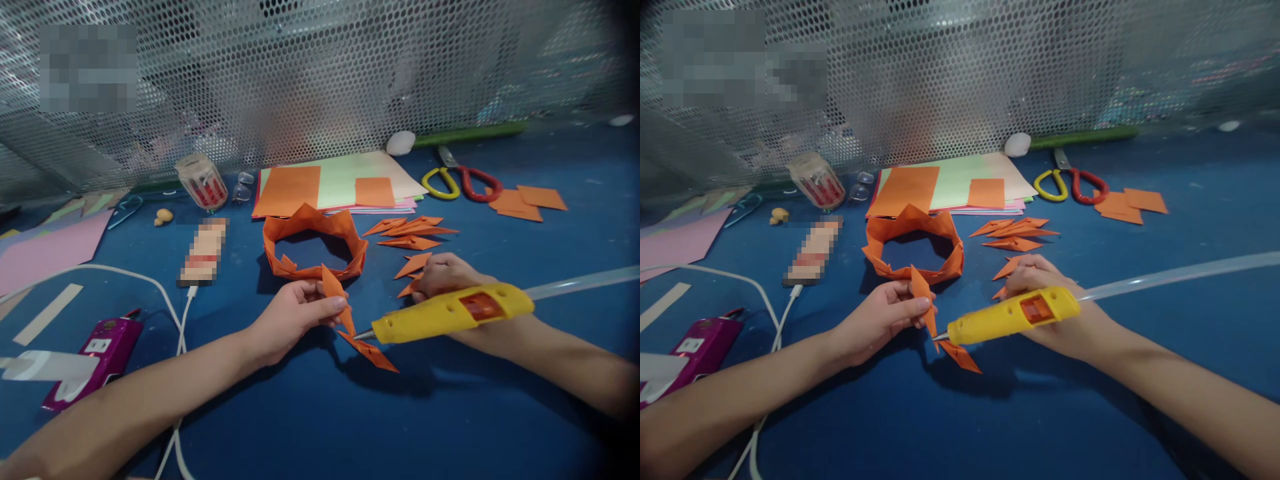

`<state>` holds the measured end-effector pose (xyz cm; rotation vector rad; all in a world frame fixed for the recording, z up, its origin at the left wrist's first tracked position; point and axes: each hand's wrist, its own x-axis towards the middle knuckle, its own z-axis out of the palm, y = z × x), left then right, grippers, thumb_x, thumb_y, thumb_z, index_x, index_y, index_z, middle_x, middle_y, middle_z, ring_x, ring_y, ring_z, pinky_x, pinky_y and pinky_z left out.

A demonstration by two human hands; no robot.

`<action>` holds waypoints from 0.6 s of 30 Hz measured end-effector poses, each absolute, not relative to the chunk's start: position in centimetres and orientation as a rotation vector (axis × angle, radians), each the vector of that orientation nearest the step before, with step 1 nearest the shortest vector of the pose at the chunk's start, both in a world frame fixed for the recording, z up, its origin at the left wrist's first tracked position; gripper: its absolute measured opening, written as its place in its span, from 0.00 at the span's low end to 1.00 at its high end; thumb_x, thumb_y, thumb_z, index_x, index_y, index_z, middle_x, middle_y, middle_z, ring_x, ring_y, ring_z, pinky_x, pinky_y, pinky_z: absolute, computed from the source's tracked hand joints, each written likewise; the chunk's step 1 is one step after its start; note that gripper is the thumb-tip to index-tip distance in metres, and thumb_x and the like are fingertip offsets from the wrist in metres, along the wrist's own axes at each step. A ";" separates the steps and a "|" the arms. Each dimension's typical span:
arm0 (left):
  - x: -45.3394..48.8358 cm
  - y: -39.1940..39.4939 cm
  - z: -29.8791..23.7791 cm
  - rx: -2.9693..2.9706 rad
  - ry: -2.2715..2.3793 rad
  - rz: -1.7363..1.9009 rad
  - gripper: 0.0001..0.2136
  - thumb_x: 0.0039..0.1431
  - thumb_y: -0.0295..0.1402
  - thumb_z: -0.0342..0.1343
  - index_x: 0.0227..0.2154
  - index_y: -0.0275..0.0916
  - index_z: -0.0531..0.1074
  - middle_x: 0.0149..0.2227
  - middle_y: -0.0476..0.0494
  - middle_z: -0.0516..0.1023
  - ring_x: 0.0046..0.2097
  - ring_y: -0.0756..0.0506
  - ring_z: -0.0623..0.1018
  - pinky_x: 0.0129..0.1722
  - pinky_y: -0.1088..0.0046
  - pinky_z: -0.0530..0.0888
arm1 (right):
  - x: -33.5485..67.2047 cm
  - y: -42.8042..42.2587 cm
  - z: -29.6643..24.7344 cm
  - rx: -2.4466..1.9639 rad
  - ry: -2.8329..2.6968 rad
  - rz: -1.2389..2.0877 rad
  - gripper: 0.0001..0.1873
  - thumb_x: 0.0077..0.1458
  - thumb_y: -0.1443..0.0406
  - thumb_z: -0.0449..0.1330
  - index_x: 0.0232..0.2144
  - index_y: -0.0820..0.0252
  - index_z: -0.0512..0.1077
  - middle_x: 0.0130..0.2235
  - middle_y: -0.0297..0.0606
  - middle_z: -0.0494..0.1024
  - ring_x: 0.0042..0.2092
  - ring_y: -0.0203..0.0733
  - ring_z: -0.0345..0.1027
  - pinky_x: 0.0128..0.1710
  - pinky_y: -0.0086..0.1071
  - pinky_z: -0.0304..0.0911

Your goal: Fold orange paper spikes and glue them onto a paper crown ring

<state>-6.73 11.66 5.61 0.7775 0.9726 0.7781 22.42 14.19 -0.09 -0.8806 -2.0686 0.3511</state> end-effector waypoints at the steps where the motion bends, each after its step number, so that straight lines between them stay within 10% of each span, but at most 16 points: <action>1: -6.7 11.7 5.6 0.779 0.973 0.775 0.25 0.33 0.43 0.85 0.31 0.34 0.82 0.29 0.50 0.80 0.29 0.53 0.75 0.35 0.74 0.72 | 22.4 14.3 0.0 -0.885 -2.067 0.358 0.07 0.59 0.58 0.68 0.34 0.47 0.73 0.31 0.35 0.74 0.36 0.48 0.73 0.34 0.37 0.77; 18: -6.7 11.5 5.8 0.789 0.951 0.788 0.25 0.37 0.45 0.84 0.31 0.35 0.82 0.29 0.51 0.80 0.29 0.54 0.75 0.36 0.74 0.73 | 22.1 14.3 0.2 -0.944 -2.068 0.479 0.13 0.57 0.51 0.68 0.29 0.49 0.73 0.29 0.36 0.72 0.35 0.47 0.70 0.36 0.40 0.77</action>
